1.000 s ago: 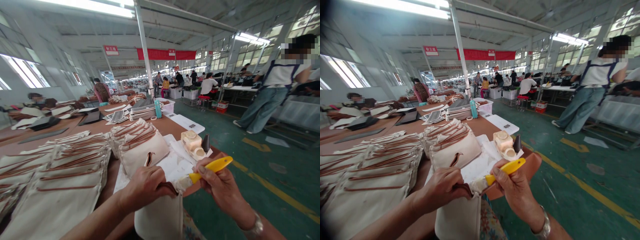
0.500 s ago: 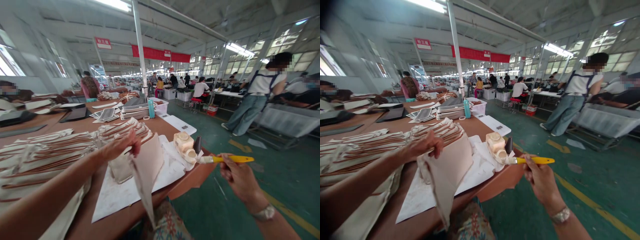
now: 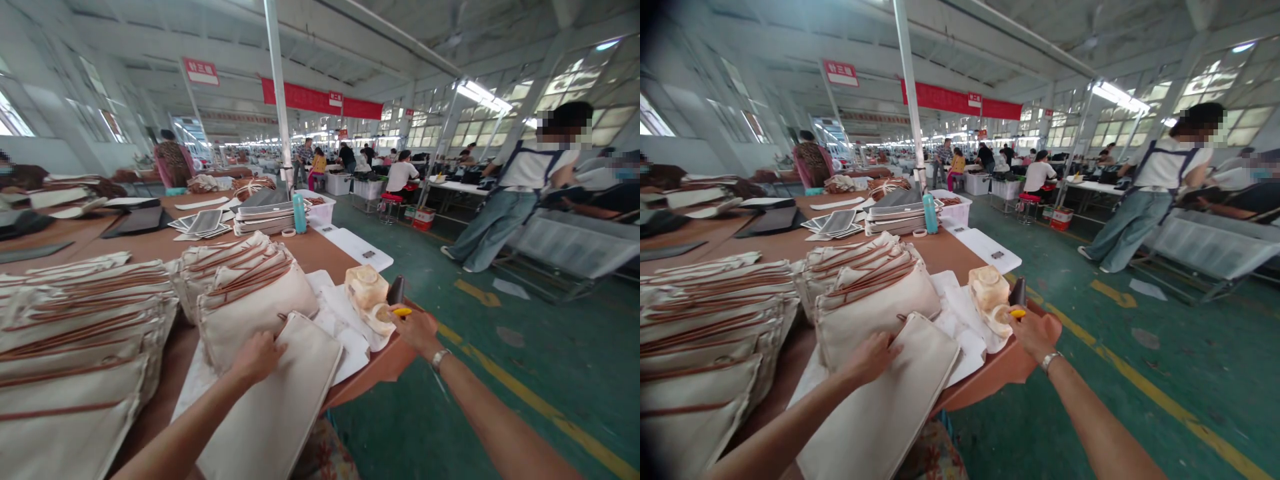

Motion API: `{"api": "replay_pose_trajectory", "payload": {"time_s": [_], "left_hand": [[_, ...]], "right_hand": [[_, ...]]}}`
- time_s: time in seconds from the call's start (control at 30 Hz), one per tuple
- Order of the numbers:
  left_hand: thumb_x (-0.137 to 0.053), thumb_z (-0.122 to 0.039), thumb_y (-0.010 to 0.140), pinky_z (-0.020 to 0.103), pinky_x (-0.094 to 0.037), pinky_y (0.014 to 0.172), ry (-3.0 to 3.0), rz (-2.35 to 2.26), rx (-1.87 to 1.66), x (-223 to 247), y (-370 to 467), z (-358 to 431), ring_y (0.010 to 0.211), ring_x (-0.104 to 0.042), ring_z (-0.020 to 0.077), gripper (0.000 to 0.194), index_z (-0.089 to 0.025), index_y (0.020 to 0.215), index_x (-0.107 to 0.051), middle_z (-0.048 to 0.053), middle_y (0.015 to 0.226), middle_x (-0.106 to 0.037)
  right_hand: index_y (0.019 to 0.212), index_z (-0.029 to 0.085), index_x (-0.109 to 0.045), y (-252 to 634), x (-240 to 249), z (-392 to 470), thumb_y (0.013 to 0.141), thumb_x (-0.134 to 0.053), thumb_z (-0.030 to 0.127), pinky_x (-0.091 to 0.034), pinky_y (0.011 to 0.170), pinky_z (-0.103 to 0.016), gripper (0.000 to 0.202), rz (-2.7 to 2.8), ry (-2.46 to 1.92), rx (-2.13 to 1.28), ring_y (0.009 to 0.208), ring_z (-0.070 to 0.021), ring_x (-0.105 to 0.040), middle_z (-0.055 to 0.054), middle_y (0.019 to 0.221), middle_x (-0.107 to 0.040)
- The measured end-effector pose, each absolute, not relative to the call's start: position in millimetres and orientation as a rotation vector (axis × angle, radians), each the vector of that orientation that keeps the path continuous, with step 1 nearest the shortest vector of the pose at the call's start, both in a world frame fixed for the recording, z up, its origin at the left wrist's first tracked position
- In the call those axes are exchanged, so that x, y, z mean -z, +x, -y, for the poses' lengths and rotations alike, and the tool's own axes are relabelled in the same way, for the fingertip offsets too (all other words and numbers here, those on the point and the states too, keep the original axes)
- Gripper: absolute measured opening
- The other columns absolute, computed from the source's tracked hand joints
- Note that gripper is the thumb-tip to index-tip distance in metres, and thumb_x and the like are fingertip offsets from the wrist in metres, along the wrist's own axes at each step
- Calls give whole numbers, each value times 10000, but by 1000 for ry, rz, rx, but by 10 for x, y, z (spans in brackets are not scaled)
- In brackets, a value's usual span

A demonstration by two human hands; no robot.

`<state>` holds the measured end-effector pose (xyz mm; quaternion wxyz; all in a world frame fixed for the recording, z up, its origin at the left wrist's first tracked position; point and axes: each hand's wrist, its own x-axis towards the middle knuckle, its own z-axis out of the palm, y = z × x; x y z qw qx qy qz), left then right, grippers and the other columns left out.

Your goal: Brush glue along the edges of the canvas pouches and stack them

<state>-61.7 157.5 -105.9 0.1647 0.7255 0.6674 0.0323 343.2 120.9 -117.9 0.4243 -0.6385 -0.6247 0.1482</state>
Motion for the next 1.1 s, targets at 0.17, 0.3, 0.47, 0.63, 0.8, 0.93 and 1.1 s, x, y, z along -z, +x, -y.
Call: {"api": "replay_pose_trajectory", "payload": {"time_s": [0.17, 0.3, 0.47, 0.63, 0.8, 0.93, 1.1], "left_hand": [[-481, -516, 877, 430, -491, 853, 1944, -2028, -16, 1155, -430, -1665, 1068, -643, 352, 380, -175, 1018, -576, 179, 1145, -669], [-488, -517, 863, 450, -504, 840, 1880, -2044, -34, 1181, -378, -1717, 1074, -645, 372, 379, -180, 991, -605, 185, 1145, -678], [-610, -401, 765, 454, -484, 869, 1847, -2036, -160, 1207, -320, -1740, 1107, -620, 399, 307, -154, 941, -653, 213, 1146, -662], [-586, -298, 777, 306, -471, 731, 1810, -1872, -379, 1144, -283, -1741, 867, -663, 258, 209, -146, 894, -670, 89, 865, -702], [-461, -356, 876, 247, -440, 664, 1848, -1629, -660, 891, -305, -1558, 772, -610, 182, 295, -152, 871, -674, 22, 804, -654], [-468, -409, 887, 233, -420, 659, 1899, -1433, -803, 610, -241, -1318, 744, -557, 154, 314, -163, 888, -663, -1, 784, -605], [-535, -405, 877, 223, -366, 593, 1971, -1258, -858, 302, -85, -993, 644, -468, 129, 261, -176, 815, -646, -25, 681, -514]], "right_hand": [[983, 191, -696, 3516, 1156, -1117, 985, -523, 532, -488, 698, -329, 382, 1624, -1533, -303, 732, -212, -631, -35, 781, -652], [984, 221, -710, 3442, 1086, -836, 962, -546, 455, -498, 787, -338, 287, 1733, -1384, -306, 872, -235, -642, -74, 967, -681], [987, 244, -722, 3423, 1027, -568, 945, -576, 414, -516, 809, -349, 228, 1728, -1326, -296, 883, -236, -646, -72, 964, -679], [975, 181, -698, 3440, 1169, -669, 951, -504, 557, -547, 592, -328, 424, 1373, -1469, -275, 626, -220, -647, -89, 835, -682], [869, 154, -699, 3467, 1252, -544, 874, -598, 624, -447, 406, -301, 481, 1135, -1585, -317, 443, -229, -585, -55, 572, -613], [1006, 151, -672, 3276, 908, -359, 916, -618, 580, -443, 437, -276, 442, 970, -1474, -393, 475, -186, -553, -40, 648, -632], [943, 162, -663, 2651, 151, -261, 859, -765, 465, -320, 375, -176, 330, 801, -994, -671, 448, -95, -431, 5, 620, -559]]}}
